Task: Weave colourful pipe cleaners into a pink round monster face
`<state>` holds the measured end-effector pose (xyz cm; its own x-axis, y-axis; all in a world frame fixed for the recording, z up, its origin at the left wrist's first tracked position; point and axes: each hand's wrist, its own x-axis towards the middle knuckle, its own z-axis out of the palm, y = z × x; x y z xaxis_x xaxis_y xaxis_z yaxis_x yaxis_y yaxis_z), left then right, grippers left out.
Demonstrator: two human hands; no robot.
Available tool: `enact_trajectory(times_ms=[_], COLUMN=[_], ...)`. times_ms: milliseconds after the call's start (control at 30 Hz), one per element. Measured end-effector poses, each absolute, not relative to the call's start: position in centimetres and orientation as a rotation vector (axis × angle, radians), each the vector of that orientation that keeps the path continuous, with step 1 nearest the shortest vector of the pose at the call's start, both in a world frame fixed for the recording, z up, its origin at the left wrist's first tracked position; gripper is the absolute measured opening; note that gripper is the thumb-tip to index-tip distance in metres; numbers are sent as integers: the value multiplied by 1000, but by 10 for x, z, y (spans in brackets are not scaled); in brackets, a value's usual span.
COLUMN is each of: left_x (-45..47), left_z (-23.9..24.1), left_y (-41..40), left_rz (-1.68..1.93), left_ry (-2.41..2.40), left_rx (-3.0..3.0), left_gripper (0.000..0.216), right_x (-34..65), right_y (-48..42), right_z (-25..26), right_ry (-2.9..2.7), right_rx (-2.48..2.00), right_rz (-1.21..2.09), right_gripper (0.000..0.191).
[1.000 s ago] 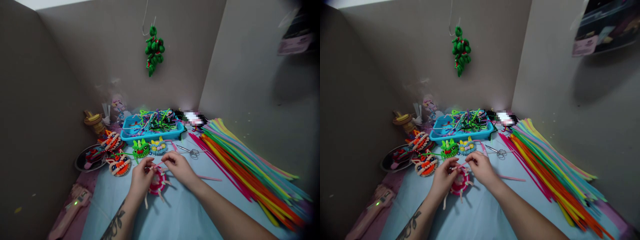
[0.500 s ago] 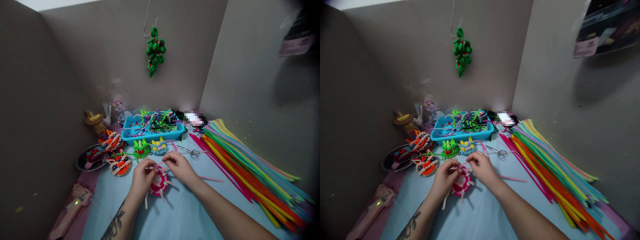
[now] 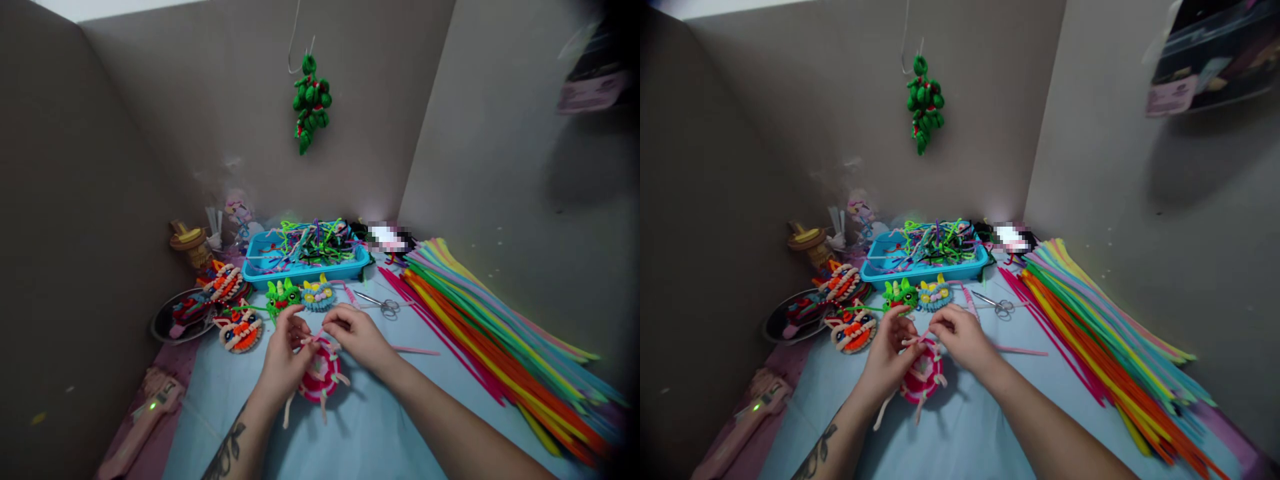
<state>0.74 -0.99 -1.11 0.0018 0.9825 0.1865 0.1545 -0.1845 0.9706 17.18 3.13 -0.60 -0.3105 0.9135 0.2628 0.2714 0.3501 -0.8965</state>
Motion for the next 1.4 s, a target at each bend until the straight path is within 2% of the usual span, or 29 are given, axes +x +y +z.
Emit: enact_trajectory(times_ms=[100, 300, 933, 1100, 1300, 1400], left_x=[11, 11, 4, 4, 5, 4], left_z=[-9, -11, -8, -8, -7, -5], left_y=[-16, -19, -7, -10, -19, -22], left_rz=[1302, 1358, 1533, 1528, 1532, 1508], left_ry=[1126, 1073, 1290, 1330, 1361, 1259], left_rx=[1507, 1574, 1218, 1312, 1570, 1696], left_gripper=[66, 68, 58, 51, 38, 47], right_x=[172, 169, 172, 169, 171, 179], right_y=[31, 31, 23, 19, 17, 19], right_z=[-5, -7, 6, 3, -4, -3], right_ry=[-1768, -1731, -1743, -1819, -1884, -1935], right_rx=[-1060, -1122, -977, -1009, -892, -802], right_rz=[992, 1056, 1016, 822, 539, 305], right_gripper=[12, 12, 7, 2, 14, 15])
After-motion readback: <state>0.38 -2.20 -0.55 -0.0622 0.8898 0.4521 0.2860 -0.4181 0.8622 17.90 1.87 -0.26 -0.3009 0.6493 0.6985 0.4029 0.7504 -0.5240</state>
